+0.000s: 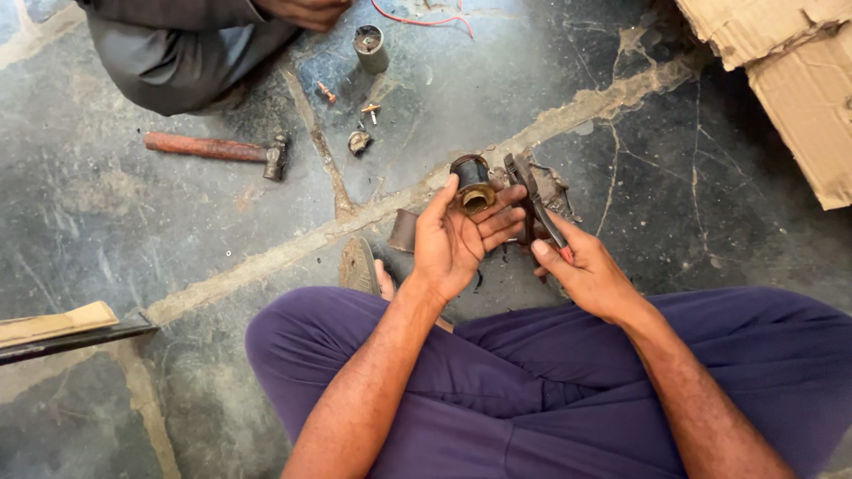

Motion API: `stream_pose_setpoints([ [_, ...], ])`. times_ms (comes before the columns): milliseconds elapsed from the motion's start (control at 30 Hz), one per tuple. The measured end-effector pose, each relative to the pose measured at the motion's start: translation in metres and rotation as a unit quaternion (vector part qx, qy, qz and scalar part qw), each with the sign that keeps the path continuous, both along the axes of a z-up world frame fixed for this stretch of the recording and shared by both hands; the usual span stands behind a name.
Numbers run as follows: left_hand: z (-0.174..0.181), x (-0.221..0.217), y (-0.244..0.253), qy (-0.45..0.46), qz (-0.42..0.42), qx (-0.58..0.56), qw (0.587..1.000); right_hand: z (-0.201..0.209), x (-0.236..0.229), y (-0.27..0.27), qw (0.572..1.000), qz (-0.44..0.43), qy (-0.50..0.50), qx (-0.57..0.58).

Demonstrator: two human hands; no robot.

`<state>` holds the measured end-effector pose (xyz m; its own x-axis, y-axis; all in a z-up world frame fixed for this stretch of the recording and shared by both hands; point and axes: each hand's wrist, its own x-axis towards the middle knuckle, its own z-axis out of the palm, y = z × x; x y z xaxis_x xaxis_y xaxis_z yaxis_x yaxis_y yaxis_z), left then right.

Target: The person sits on the floor and uses pliers to strip insulation from wires and manipulate small components of an electric motor. Another person nearby uses a hammer on similar parts. The camera wearer handles wire, a motor housing, and a rotor while assembling or repairing the device.

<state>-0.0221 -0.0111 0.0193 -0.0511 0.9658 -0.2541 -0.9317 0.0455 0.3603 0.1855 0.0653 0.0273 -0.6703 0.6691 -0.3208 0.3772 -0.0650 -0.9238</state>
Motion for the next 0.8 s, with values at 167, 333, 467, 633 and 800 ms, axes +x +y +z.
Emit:
stream_pose_setpoints([
  [167, 0.002, -0.002, 0.001, -0.003, 0.004, 0.011, 1.000, 0.000, 0.000, 0.000, 1.000, -0.007, 0.012, 0.000],
  [333, 0.001, -0.001, -0.001, -0.017, -0.001, 0.020, 1.000, 0.001, 0.000, 0.001, 0.999, -0.009, 0.033, 0.001],
  [467, 0.000, -0.001, 0.001, 0.026, -0.008, 0.002, 1.000, 0.004, -0.001, 0.002, 1.000, 0.003, 0.013, 0.023],
  [633, 0.000, 0.000, 0.005, 0.181, 0.006, -0.012, 0.983, 0.008, 0.000, 0.000, 0.996, 0.012, -0.075, 0.049],
  [800, 0.004, 0.002, 0.007, 0.266, 0.022, -0.017, 0.963, 0.011, 0.000, 0.001, 0.996, 0.003, -0.069, 0.054],
])
